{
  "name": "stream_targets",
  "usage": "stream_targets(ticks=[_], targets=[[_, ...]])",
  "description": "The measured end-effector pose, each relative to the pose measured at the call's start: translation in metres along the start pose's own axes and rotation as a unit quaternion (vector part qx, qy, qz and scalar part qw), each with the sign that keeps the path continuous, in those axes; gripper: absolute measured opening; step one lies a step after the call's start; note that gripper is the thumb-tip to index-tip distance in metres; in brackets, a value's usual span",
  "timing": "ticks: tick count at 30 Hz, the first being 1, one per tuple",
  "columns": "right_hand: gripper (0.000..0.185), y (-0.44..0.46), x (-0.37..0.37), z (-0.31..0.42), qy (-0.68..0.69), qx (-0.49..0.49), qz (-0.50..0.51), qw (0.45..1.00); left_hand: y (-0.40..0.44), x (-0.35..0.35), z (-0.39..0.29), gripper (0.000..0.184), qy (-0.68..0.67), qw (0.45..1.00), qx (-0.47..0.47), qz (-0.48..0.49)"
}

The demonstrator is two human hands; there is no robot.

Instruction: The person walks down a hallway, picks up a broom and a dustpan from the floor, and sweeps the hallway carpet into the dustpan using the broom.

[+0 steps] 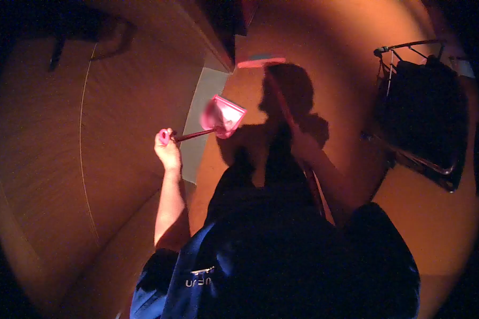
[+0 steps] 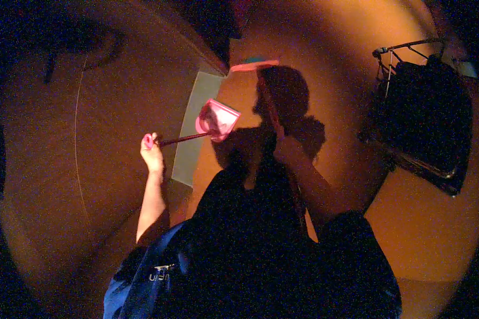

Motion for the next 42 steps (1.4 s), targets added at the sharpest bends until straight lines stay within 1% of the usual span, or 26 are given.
stream_targets(ticks=[1, 2, 4, 6, 11, 12, 13, 14, 16, 17, 18, 19, 21, 22, 25, 26, 29, 30, 33, 34, 35, 37, 38, 40, 41, 42], targets=[[0.053, -0.004, 0.000, 0.001, 0.000, 0.004, -0.005, 1.000, -0.004, -0.009, -0.004, 0.005, 0.039, 0.999, -0.010, -0.018], [0.055, -0.020, -0.006, 0.002, -0.045, 0.036, 0.066, 0.996, 0.000, -0.011, 0.010, 0.004, -0.038, 0.999, -0.010, -0.026], [0.059, -0.049, -0.010, -0.009, -0.044, 0.068, 0.167, 0.983, 0.002, -0.010, 0.013, 0.001, -0.002, 0.999, -0.018, -0.031], [0.061, -0.071, 0.009, -0.030, 0.005, 0.071, 0.194, 0.978, -0.003, -0.012, 0.012, 0.004, 0.023, 0.999, -0.040, -0.029], [0.045, -0.106, 0.083, -0.077, 0.173, -0.033, 0.265, 0.948, -0.035, -0.041, -0.021, 0.004, 0.071, 0.997, -0.039, -0.016], [0.045, -0.107, 0.109, -0.078, 0.178, -0.036, 0.261, 0.948, -0.036, -0.046, -0.022, 0.004, 0.053, 0.998, -0.041, 0.001], [0.051, -0.099, 0.148, -0.071, 0.003, -0.007, 0.177, 0.984, -0.037, -0.050, -0.023, 0.005, 0.037, 0.998, -0.043, 0.018], [0.051, -0.086, 0.162, -0.081, -0.005, -0.020, 0.115, 0.993, -0.042, -0.059, -0.031, 0.008, 0.044, 0.999, -0.012, 0.009], [0.051, -0.042, 0.141, -0.145, 0.129, -0.076, 0.011, 0.989, -0.057, -0.073, -0.041, 0.009, 0.063, 0.997, -0.045, 0.014], [0.051, -0.018, 0.137, -0.172, 0.166, -0.103, -0.007, 0.981, -0.064, -0.072, -0.056, 0.009, 0.087, 0.993, -0.074, 0.011], [0.052, 0.001, 0.138, -0.195, 0.189, -0.126, -0.022, 0.974, -0.067, -0.070, -0.061, 0.010, 0.075, 0.997, -0.028, 0.022], [0.052, 0.016, 0.138, -0.206, 0.198, -0.148, -0.028, 0.969, -0.081, -0.081, -0.086, 0.009, 0.052, 0.997, -0.050, 0.020], [0.052, 0.011, 0.129, -0.199, 0.170, -0.141, -0.031, 0.975, -0.087, -0.074, -0.100, 0.008, 0.128, 0.989, -0.072, 0.028], [0.053, -0.002, 0.125, -0.186, 0.149, -0.124, -0.029, 0.981, -0.092, -0.080, -0.105, 0.007, 0.092, 0.991, -0.091, 0.033], [0.054, -0.091, 0.109, -0.118, 0.142, -0.029, 0.069, 0.987, -0.101, -0.090, -0.131, 0.013, 0.246, 0.962, -0.096, 0.071], [0.055, -0.118, 0.107, -0.099, 0.163, 0.004, 0.119, 0.979, -0.104, -0.097, -0.144, 0.015, 0.273, 0.955, -0.106, 0.051], [0.056, -0.175, 0.091, -0.075, 0.262, 0.042, 0.231, 0.936, -0.102, -0.116, -0.140, 0.013, 0.229, 0.968, -0.090, 0.056], [0.055, -0.181, 0.090, -0.075, 0.276, 0.056, 0.248, 0.927, -0.096, -0.116, -0.138, 0.011, 0.149, 0.984, -0.079, 0.064], [0.053, -0.186, 0.103, -0.095, 0.281, 0.056, 0.232, 0.929, -0.098, -0.123, -0.150, 0.008, 0.139, 0.985, -0.101, 0.030], [0.052, -0.184, 0.107, -0.105, 0.276, 0.050, 0.211, 0.936, -0.088, -0.114, -0.123, 0.007, 0.098, 0.994, -0.031, 0.031], [0.052, -0.182, 0.109, -0.110, 0.266, 0.038, 0.192, 0.944, -0.090, -0.103, -0.115, 0.007, 0.092, 0.995, -0.027, 0.028], [0.051, -0.169, 0.135, -0.131, 0.239, -0.003, 0.143, 0.960, -0.094, -0.118, -0.128, 0.008, 0.089, 0.993, -0.060, 0.039], [0.050, -0.159, 0.156, -0.136, 0.211, -0.050, 0.128, 0.968, -0.091, -0.118, -0.132, 0.012, 0.095, 0.989, -0.106, 0.040], [0.046, -0.134, 0.200, -0.164, 0.173, -0.189, 0.123, 0.959, -0.091, -0.154, -0.150, 0.012, 0.118, 0.988, -0.092, 0.047], [0.047, -0.115, 0.177, -0.201, 0.221, -0.206, 0.085, 0.949, -0.088, -0.172, -0.156, 0.013, 0.142, 0.986, -0.078, 0.048], [0.047, -0.096, 0.153, -0.238, 0.269, -0.219, 0.046, 0.937, -0.074, -0.158, -0.140, 0.015, 0.176, 0.978, -0.095, 0.055]])
Point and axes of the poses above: each hand's wrist, its own y-axis towards the middle knuckle, its own x-axis out of the back of the hand, z = x × y, the point moved 2 cm from there along y, towards the middle knuckle, and after that the axes turned 7 degrees about -z, right-handed, at the moved point
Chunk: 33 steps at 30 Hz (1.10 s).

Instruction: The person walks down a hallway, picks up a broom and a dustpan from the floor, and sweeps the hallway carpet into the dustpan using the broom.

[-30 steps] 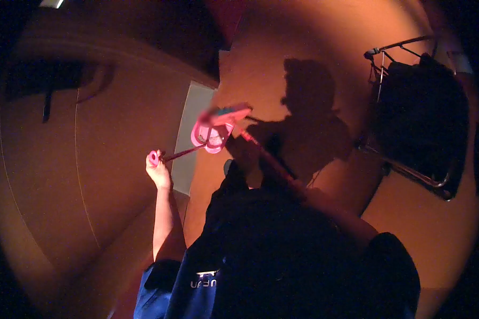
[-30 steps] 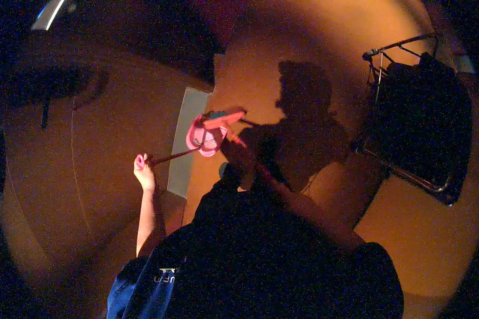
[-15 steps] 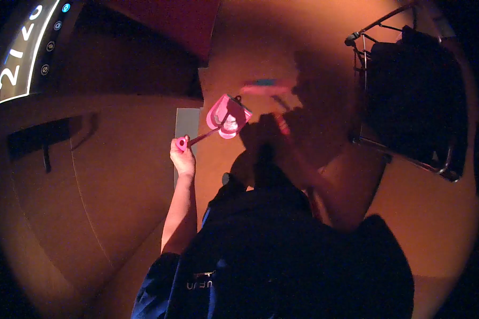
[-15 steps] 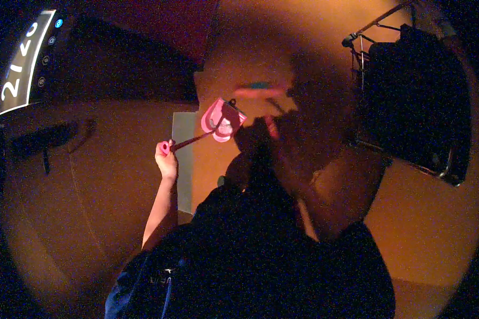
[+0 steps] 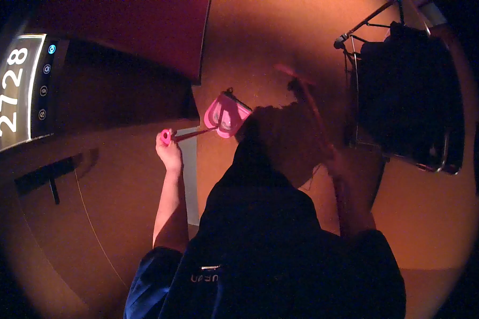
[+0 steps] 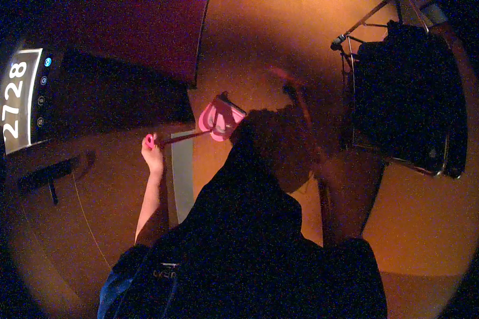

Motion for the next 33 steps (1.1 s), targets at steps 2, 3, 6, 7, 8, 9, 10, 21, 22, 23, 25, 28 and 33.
stream_targets(ticks=[2, 3, 6, 7, 8, 9, 10, 21, 22, 23, 25, 28, 33], targets=[[0.051, 0.081, -0.012, -0.029, 0.185, 0.174, -0.071, 0.965, 0.009, -0.023, -0.031, 0.016, 0.009, 0.998, -0.064, 0.004], [0.051, 0.078, -0.014, -0.022, 0.184, 0.169, -0.067, 0.966, 0.012, -0.032, -0.043, 0.017, 0.002, 0.994, -0.105, 0.007], [0.055, 0.042, 0.007, 0.050, -0.146, 0.267, -0.215, 0.928, 0.032, -0.081, -0.058, 0.011, 0.022, 0.997, -0.061, 0.039], [0.056, 0.040, -0.013, 0.053, -0.060, 0.257, -0.092, 0.960, 0.029, -0.097, -0.069, 0.009, 0.068, 0.994, -0.075, 0.052], [0.057, 0.037, -0.033, 0.056, 0.026, 0.219, 0.026, 0.975, 0.039, -0.107, -0.065, 0.006, 0.037, 0.994, -0.081, 0.063], [0.060, 0.037, -0.050, 0.066, 0.095, 0.193, 0.127, 0.968, 0.048, -0.120, -0.061, 0.006, 0.040, 0.994, -0.083, 0.064], [0.063, 0.032, -0.062, 0.081, 0.156, 0.150, 0.222, 0.951, 0.059, -0.128, -0.058, 0.006, 0.024, 0.995, -0.085, 0.052], [0.053, 0.113, 0.078, 0.090, 0.162, 0.225, -0.012, 0.961, 0.107, -0.120, -0.057, 0.016, -0.099, 0.995, -0.006, 0.027], [0.054, 0.141, 0.085, 0.083, 0.197, 0.221, -0.025, 0.955, 0.106, -0.136, -0.090, 0.012, -0.038, 0.998, 0.038, 0.024], [0.056, 0.150, 0.070, 0.087, 0.218, 0.206, -0.027, 0.954, 0.113, -0.112, -0.068, 0.012, -0.040, 0.998, 0.039, 0.020], [0.053, 0.155, 0.083, 0.115, 0.255, 0.116, 0.000, 0.960, 0.122, -0.130, -0.061, 0.011, -0.096, 0.994, 0.028, 0.041], [0.058, 0.133, 0.124, 0.186, -0.080, 0.085, 0.096, 0.988, 0.128, -0.181, -0.081, 0.008, 0.026, 0.999, 0.021, 0.032], [0.056, 0.122, 0.076, 0.175, 0.041, 0.235, 0.211, 0.948, 0.149, -0.213, -0.084, 0.010, -0.094, 0.995, -0.001, 0.022]])
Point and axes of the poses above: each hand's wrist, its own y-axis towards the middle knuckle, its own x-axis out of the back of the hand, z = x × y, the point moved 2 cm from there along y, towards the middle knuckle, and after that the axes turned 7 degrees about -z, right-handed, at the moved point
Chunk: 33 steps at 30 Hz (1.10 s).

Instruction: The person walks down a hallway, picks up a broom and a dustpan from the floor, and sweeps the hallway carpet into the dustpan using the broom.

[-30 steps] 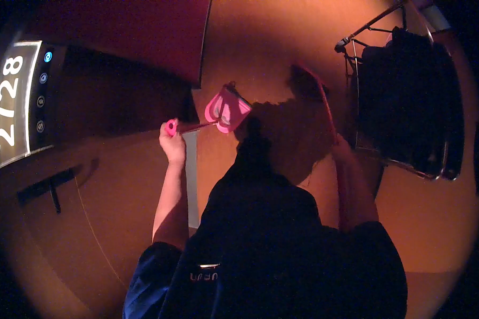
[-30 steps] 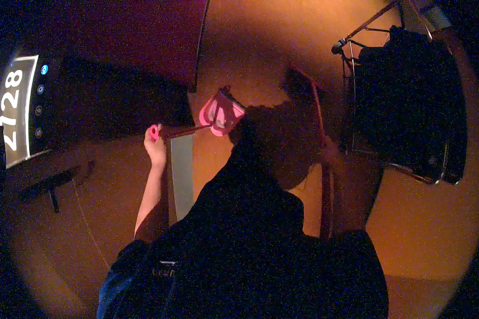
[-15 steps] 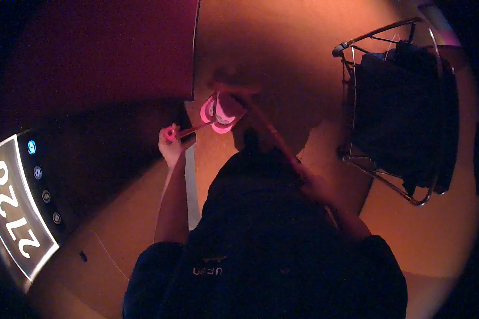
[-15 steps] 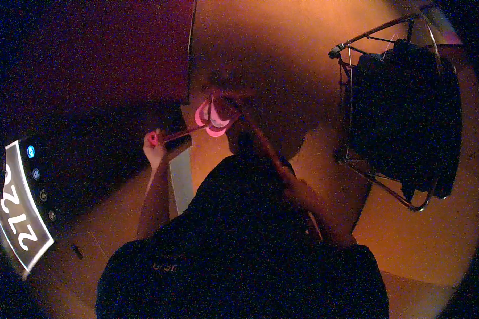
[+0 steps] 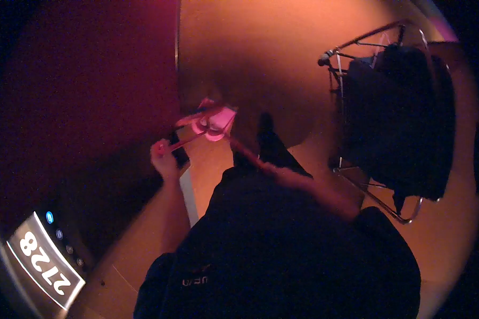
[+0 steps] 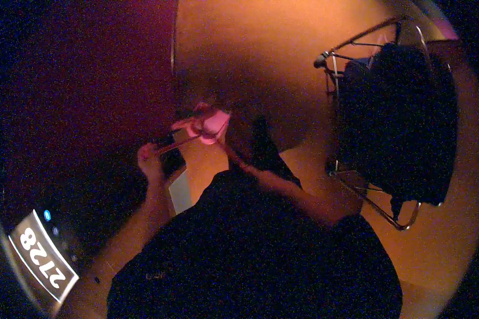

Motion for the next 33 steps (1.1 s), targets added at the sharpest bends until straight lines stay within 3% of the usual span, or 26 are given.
stream_targets(ticks=[2, 5, 7, 10, 11, 13, 17, 18, 20, 22, 24, 25, 28, 30, 33], targets=[[0.056, -0.011, 0.022, -0.002, 0.023, 0.008, 0.031, 0.999, 0.007, -0.009, -0.007, 0.011, -0.002, 0.999, 0.035, -0.001], [0.057, -0.015, 0.106, 0.012, -0.057, -0.041, -0.033, 0.997, 0.016, -0.030, -0.032, 0.014, -0.031, 0.999, 0.018, -0.006], [0.062, 0.002, 0.172, 0.014, 0.001, -0.076, -0.130, 0.989, 0.024, -0.036, -0.038, 0.015, 0.063, 0.995, 0.068, -0.030], [0.063, 0.051, 0.210, 0.002, -0.034, -0.035, -0.270, 0.962, 0.020, -0.031, -0.034, 0.018, 0.061, 0.998, 0.004, -0.030], [0.063, 0.063, 0.209, 0.009, -0.034, -0.027, -0.267, 0.963, 0.015, -0.035, -0.040, 0.018, 0.064, 0.997, -0.001, -0.038], [0.065, 0.078, 0.222, 0.020, -0.122, -0.165, -0.206, 0.957, 0.011, -0.063, -0.061, 0.019, 0.026, 0.995, 0.059, -0.074], [0.072, 0.070, 0.154, 0.043, -0.142, -0.034, -0.052, 0.988, 0.028, -0.085, -0.036, 0.019, 0.079, 0.994, -0.006, -0.077], [0.071, 0.063, 0.132, 0.047, -0.164, -0.029, -0.002, 0.986, 0.035, -0.085, -0.029, 0.018, 0.050, 0.995, 0.018, -0.085], [0.066, 0.062, 0.085, 0.018, -0.061, 0.024, 0.075, 0.995, 0.045, -0.089, -0.036, 0.017, 0.023, 0.995, 0.038, -0.093], [0.063, 0.053, 0.085, 0.024, 0.002, 0.039, 0.125, 0.991, 0.051, -0.080, -0.050, 0.018, -0.044, 0.983, 0.087, -0.153], [0.059, 0.018, 0.131, 0.054, -0.101, -0.060, 0.084, 0.989, 0.057, -0.065, -0.042, 0.019, -0.003, 0.984, 0.082, -0.158], [0.060, 0.026, 0.142, 0.042, -0.098, -0.015, 0.023, 0.995, 0.068, -0.060, -0.040, 0.019, 0.036, 0.984, 0.079, -0.158], [0.060, 0.043, 0.192, 0.018, -0.089, 0.126, -0.201, 0.967, 0.081, -0.056, -0.042, 0.019, -0.015, 0.991, 0.046, -0.128], [0.060, 0.049, 0.238, 0.039, 0.096, -0.144, -0.166, 0.971, 0.085, -0.062, -0.053, 0.019, 0.018, 0.988, 0.060, -0.140], [0.064, 0.108, 0.288, 0.013, 0.178, -0.078, -0.271, 0.943, 0.108, -0.087, -0.074, 0.019, 0.050, 0.986, 0.068, -0.145]])
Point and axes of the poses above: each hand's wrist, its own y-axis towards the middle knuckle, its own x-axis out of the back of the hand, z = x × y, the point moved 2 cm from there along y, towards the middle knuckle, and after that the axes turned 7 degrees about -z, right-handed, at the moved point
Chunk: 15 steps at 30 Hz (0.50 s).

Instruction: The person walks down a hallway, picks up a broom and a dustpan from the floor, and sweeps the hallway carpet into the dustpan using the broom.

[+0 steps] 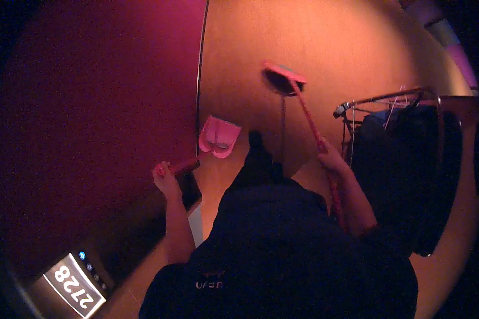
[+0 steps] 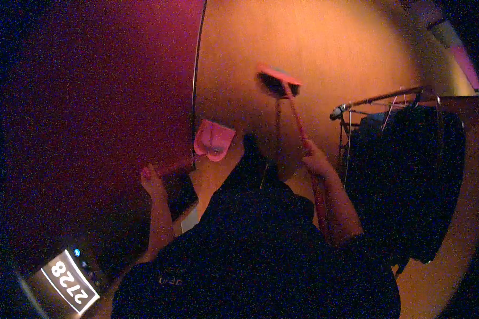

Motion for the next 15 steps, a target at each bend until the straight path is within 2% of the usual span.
stream_targets(ticks=[2, 4, 5, 7, 9, 11, 12, 14, 15], targets=[[0.065, 0.013, -0.003, 0.068, -0.061, 0.013, -0.019, 0.998, 0.023, -0.031, -0.006, 0.020, 0.003, 1.000, -0.001, 0.005], [0.065, 0.046, -0.022, 0.059, -0.114, 0.131, -0.023, 0.984, 0.042, -0.063, -0.003, 0.019, -0.036, 0.997, -0.028, 0.056], [0.064, 0.063, -0.044, 0.026, -0.111, 0.242, -0.013, 0.964, 0.049, -0.073, -0.003, 0.019, -0.037, 0.997, -0.024, 0.061], [0.063, 0.024, -0.086, 0.068, -0.203, 0.052, 0.073, 0.975, 0.066, -0.107, -0.016, 0.019, 0.041, 0.990, -0.093, 0.097], [0.065, -0.003, -0.104, 0.099, -0.209, 0.053, 0.207, 0.954, 0.073, -0.139, -0.039, 0.018, 0.005, 0.991, -0.076, 0.108], [0.064, -0.013, -0.093, 0.114, -0.165, 0.070, 0.222, 0.959, 0.077, -0.171, -0.062, 0.018, -0.031, 0.990, -0.059, 0.121], [0.063, -0.013, -0.087, 0.126, -0.123, 0.095, 0.243, 0.958, 0.084, -0.183, -0.073, 0.017, -0.010, 0.989, -0.086, 0.118], [0.061, -0.008, -0.049, 0.163, -0.117, 0.077, 0.190, 0.972, 0.102, -0.207, -0.079, 0.017, 0.005, 0.986, -0.118, 0.118], [0.058, -0.007, -0.039, 0.173, -0.114, 0.057, 0.147, 0.981, 0.120, -0.205, -0.060, 0.016, -0.020, 0.988, -0.089, 0.126]])
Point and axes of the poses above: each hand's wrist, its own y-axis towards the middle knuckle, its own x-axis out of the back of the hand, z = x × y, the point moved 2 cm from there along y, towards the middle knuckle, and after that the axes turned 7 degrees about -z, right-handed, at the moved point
